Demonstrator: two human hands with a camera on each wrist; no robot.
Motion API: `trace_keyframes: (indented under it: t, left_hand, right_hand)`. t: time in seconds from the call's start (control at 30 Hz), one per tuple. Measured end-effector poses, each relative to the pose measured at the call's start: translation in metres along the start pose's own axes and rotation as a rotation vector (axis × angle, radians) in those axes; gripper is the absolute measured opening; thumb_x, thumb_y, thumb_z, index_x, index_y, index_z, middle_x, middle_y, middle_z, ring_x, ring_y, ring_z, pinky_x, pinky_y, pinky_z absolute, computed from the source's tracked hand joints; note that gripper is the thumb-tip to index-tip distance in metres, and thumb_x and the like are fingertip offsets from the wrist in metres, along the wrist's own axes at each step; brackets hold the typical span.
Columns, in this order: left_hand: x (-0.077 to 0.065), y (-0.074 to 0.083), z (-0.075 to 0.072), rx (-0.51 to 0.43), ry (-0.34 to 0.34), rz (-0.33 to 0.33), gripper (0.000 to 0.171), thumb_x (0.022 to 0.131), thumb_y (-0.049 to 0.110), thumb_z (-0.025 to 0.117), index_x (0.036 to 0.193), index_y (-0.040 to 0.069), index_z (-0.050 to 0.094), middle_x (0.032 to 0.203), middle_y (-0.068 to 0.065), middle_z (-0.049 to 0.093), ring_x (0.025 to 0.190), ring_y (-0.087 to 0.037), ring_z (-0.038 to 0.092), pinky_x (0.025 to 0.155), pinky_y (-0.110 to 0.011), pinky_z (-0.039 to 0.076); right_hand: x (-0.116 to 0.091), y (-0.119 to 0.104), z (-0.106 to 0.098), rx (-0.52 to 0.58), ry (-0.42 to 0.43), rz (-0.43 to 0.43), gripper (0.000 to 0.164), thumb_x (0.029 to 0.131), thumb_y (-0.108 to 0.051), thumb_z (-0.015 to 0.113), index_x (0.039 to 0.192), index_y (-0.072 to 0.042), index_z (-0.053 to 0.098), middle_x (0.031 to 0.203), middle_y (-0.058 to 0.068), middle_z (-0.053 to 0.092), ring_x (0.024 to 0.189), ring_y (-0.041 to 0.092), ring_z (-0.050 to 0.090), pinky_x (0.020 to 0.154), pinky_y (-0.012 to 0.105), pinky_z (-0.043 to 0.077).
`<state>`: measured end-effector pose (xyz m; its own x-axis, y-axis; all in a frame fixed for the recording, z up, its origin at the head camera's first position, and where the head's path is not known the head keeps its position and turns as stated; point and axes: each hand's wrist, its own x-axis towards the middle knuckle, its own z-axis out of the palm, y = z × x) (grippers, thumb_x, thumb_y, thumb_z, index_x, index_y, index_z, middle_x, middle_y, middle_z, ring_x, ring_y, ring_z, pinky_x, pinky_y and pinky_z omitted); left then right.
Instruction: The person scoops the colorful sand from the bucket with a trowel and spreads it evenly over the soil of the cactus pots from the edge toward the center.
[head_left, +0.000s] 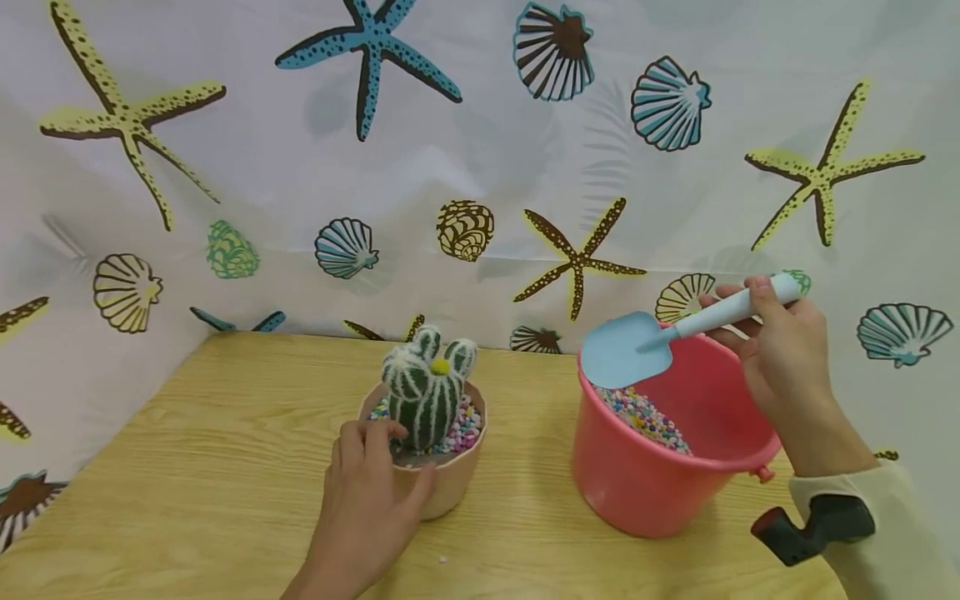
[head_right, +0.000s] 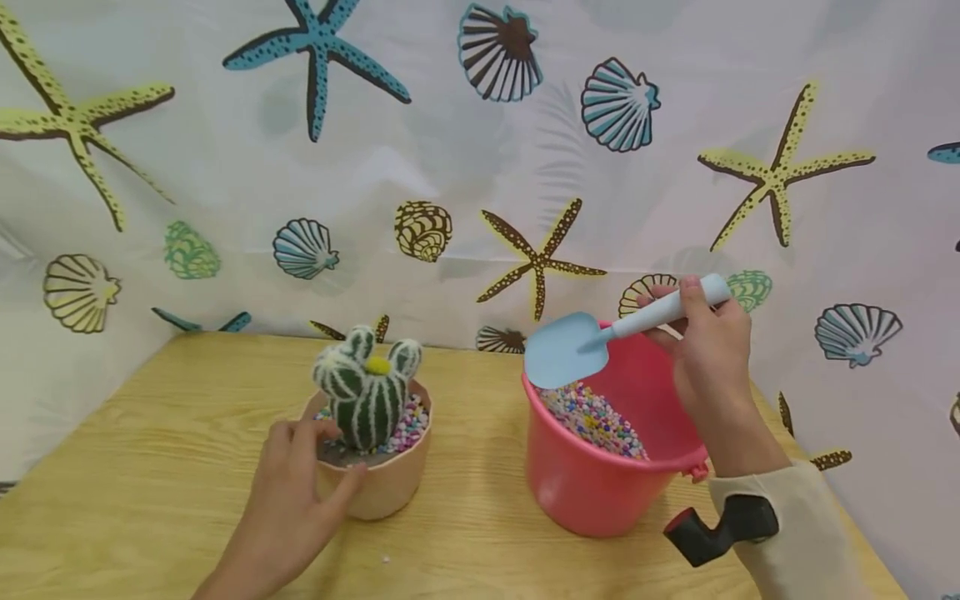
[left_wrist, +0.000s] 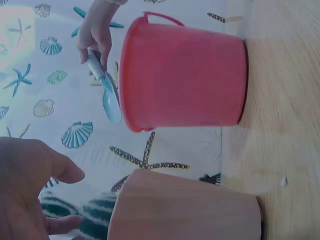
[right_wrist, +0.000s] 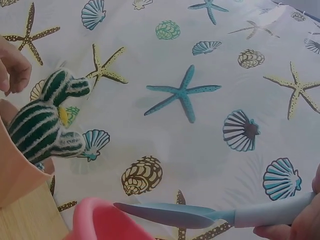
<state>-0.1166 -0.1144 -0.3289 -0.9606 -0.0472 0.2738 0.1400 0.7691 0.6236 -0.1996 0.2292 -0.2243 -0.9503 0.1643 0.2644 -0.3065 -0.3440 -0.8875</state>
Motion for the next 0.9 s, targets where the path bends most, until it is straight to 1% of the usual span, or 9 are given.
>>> trace_keyframes:
  t: [0.1, 0.17, 0.27, 0.33, 0.43, 0.57, 0.67, 0.77, 0.9]
  left_hand:
    - [-0.005, 0.006, 0.005, -0.017, 0.033, 0.052, 0.032, 0.088, 0.025, 0.066, 0.105, 0.007, 0.045, 0.104, -0.012, 0.039, 0.097, -0.028, 0.042, 0.084, -0.047, 0.038]
    - [-0.006, 0.011, 0.008, -0.035, 0.065, 0.114, 0.028, 0.088, 0.023, 0.066, 0.101, 0.008, 0.045, 0.099, -0.009, 0.039, 0.093, -0.025, 0.041, 0.082, -0.044, 0.037]
    - [-0.005, 0.019, 0.012, -0.064, 0.091, 0.191, 0.024, 0.088, 0.021, 0.065, 0.099, 0.009, 0.047, 0.097, -0.007, 0.04, 0.092, -0.021, 0.041, 0.08, -0.04, 0.037]
    - [-0.003, 0.025, 0.014, -0.081, 0.09, 0.218, 0.024, 0.087, 0.021, 0.065, 0.1, 0.009, 0.049, 0.097, -0.007, 0.042, 0.092, -0.02, 0.042, 0.08, -0.04, 0.037]
    - [0.0, 0.032, 0.015, -0.11, 0.052, 0.21, 0.026, 0.086, 0.02, 0.066, 0.103, 0.009, 0.05, 0.101, -0.006, 0.044, 0.095, -0.019, 0.044, 0.082, -0.039, 0.039]
    - [0.004, 0.041, 0.017, -0.164, -0.027, 0.199, 0.028, 0.087, 0.019, 0.065, 0.108, 0.006, 0.05, 0.107, -0.007, 0.045, 0.098, -0.019, 0.044, 0.085, -0.039, 0.041]
    - [0.01, 0.047, 0.023, -0.221, -0.082, 0.216, 0.029, 0.089, 0.017, 0.063, 0.111, 0.006, 0.049, 0.108, -0.007, 0.045, 0.098, -0.019, 0.043, 0.085, -0.039, 0.043]
    - [0.016, 0.052, 0.029, -0.268, -0.115, 0.25, 0.031, 0.089, 0.018, 0.063, 0.114, 0.005, 0.049, 0.11, -0.008, 0.045, 0.101, -0.02, 0.044, 0.087, -0.041, 0.043]
    - [0.023, 0.057, 0.039, -0.282, -0.153, 0.278, 0.038, 0.088, 0.021, 0.063, 0.119, 0.004, 0.049, 0.116, -0.01, 0.047, 0.111, -0.025, 0.048, 0.095, -0.045, 0.043]
  right_hand:
    - [0.0, -0.003, -0.008, -0.015, 0.021, -0.009, 0.041, 0.089, -0.031, 0.062, 0.117, -0.009, 0.04, 0.105, 0.008, 0.056, 0.087, 0.016, 0.07, 0.069, 0.031, 0.058]
    - [0.0, -0.004, -0.012, -0.027, 0.036, -0.015, 0.042, 0.089, -0.03, 0.063, 0.117, -0.009, 0.041, 0.104, 0.007, 0.057, 0.086, 0.016, 0.071, 0.068, 0.031, 0.058]
    - [0.0, -0.004, -0.018, -0.061, 0.059, -0.023, 0.044, 0.087, -0.031, 0.064, 0.119, -0.01, 0.042, 0.103, 0.006, 0.059, 0.084, 0.014, 0.071, 0.067, 0.03, 0.057]
    - [0.0, -0.003, -0.021, -0.091, 0.074, -0.02, 0.048, 0.086, -0.032, 0.066, 0.122, -0.01, 0.042, 0.104, 0.004, 0.06, 0.083, 0.012, 0.071, 0.067, 0.028, 0.057]
    - [0.001, -0.002, -0.025, -0.135, 0.091, -0.01, 0.048, 0.086, -0.033, 0.065, 0.123, -0.012, 0.043, 0.103, 0.002, 0.061, 0.082, 0.009, 0.071, 0.066, 0.026, 0.057]
    - [0.002, 0.0, -0.031, -0.176, 0.097, -0.007, 0.039, 0.089, -0.032, 0.063, 0.12, -0.014, 0.047, 0.1, -0.001, 0.063, 0.081, 0.008, 0.071, 0.065, 0.025, 0.057]
    - [0.003, 0.003, -0.036, -0.215, 0.099, -0.006, 0.033, 0.09, -0.031, 0.062, 0.115, -0.015, 0.05, 0.097, -0.002, 0.064, 0.08, 0.007, 0.07, 0.064, 0.024, 0.057]
    - [0.006, 0.006, -0.039, -0.272, 0.109, 0.007, 0.034, 0.09, -0.031, 0.062, 0.117, -0.014, 0.05, 0.097, -0.003, 0.063, 0.08, 0.005, 0.069, 0.064, 0.022, 0.057]
    - [0.008, 0.012, -0.041, -0.354, 0.132, 0.026, 0.034, 0.092, -0.031, 0.061, 0.12, -0.016, 0.049, 0.097, -0.007, 0.062, 0.08, 0.002, 0.067, 0.064, 0.019, 0.056]
